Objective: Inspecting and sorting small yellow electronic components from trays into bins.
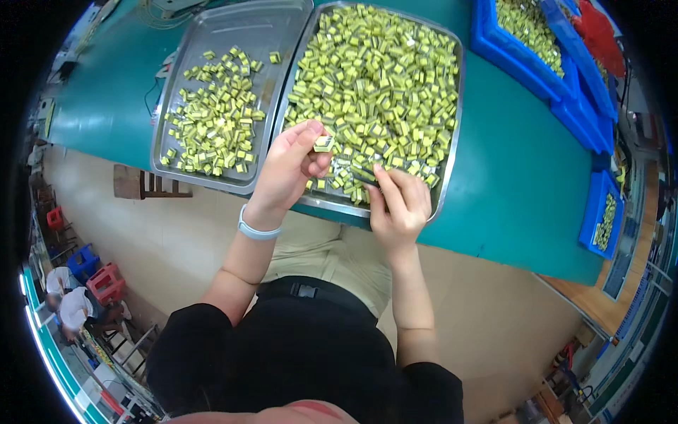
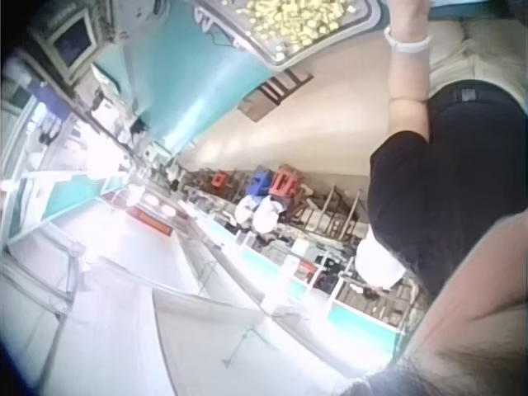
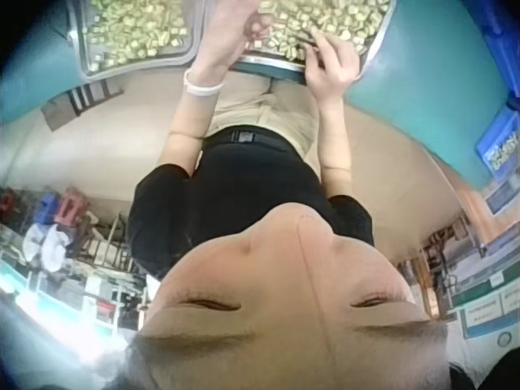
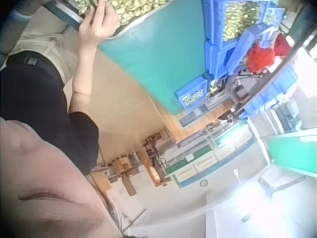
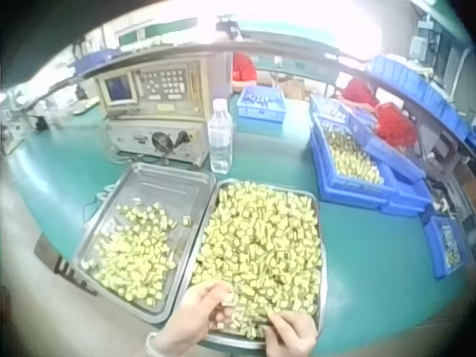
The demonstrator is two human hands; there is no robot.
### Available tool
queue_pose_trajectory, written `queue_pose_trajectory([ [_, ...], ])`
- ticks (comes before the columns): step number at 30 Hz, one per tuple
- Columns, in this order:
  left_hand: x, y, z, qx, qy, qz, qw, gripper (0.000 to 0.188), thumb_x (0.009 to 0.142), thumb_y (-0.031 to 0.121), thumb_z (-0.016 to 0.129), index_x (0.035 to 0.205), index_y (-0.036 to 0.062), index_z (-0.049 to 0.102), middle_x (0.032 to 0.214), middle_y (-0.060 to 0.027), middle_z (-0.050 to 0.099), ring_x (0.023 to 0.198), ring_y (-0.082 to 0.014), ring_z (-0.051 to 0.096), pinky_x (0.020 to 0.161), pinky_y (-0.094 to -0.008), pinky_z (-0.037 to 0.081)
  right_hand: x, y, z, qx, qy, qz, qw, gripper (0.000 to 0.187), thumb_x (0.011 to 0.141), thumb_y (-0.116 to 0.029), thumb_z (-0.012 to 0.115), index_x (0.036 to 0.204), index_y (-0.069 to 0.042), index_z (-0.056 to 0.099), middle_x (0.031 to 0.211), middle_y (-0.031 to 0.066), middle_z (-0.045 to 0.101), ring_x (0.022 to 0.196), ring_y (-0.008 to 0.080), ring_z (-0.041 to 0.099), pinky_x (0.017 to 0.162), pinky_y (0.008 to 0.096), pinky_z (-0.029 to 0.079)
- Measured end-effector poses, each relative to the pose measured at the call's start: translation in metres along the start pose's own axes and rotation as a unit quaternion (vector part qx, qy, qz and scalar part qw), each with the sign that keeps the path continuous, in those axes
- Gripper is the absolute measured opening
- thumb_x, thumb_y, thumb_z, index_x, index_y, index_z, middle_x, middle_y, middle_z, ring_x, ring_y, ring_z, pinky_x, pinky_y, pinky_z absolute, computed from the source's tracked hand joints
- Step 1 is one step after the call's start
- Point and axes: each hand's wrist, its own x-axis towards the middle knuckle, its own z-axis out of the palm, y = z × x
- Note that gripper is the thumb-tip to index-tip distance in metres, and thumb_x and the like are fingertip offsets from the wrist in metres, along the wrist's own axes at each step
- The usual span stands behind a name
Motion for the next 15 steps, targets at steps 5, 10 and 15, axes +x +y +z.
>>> queue_pose_trajectory([
  [5, 0.003, 0.034, 0.020, 0.034, -0.003, 0.038, 0.999, 0.022, 0.099, 0.028, 0.054, 0.093, 0.0068, 0.056, 0.067, 0.0000, 0.054, 0.056, -0.0064, 0.045, 0.052, -0.0206, 0.038, -0.002, -0.002, -0.002, -0.015, 0.014, -0.010, 1.000, 0.035, 0.068, -0.002, 0.078, 0.103, -0.004, 0.071, 0.091, 0.0108, 0.063, 0.078, 0.0262, 0.060, 0.070, 0.0359, 0.047],
  [10, 0.008, 0.072, 0.036, 0.076, -0.075, 0.046, 0.993, 0.020, 0.099, 0.028, 0.053, 0.092, 0.0099, 0.055, 0.071, 0.0008, 0.054, 0.058, -0.0062, 0.045, 0.054, -0.0206, 0.037, -0.004, -0.004, -0.004, -0.003, 0.040, -0.011, 0.999, 0.035, 0.067, -0.005, 0.077, 0.102, -0.005, 0.071, 0.088, 0.0093, 0.064, 0.075, 0.0264, 0.060, 0.066, 0.0366, 0.046],
  [15, 0.046, 0.141, 0.062, 0.127, -0.084, -0.007, 0.988, 0.023, 0.097, 0.034, 0.057, 0.091, 0.0117, 0.058, 0.075, 0.0011, 0.058, 0.061, -0.0052, 0.049, 0.055, -0.0211, 0.039, -0.007, 0.000, -0.002, 0.015, 0.050, -0.011, 0.999, 0.034, 0.070, -0.005, 0.075, 0.104, -0.005, 0.070, 0.088, 0.0107, 0.064, 0.076, 0.0272, 0.061, 0.066, 0.0370, 0.048],
])
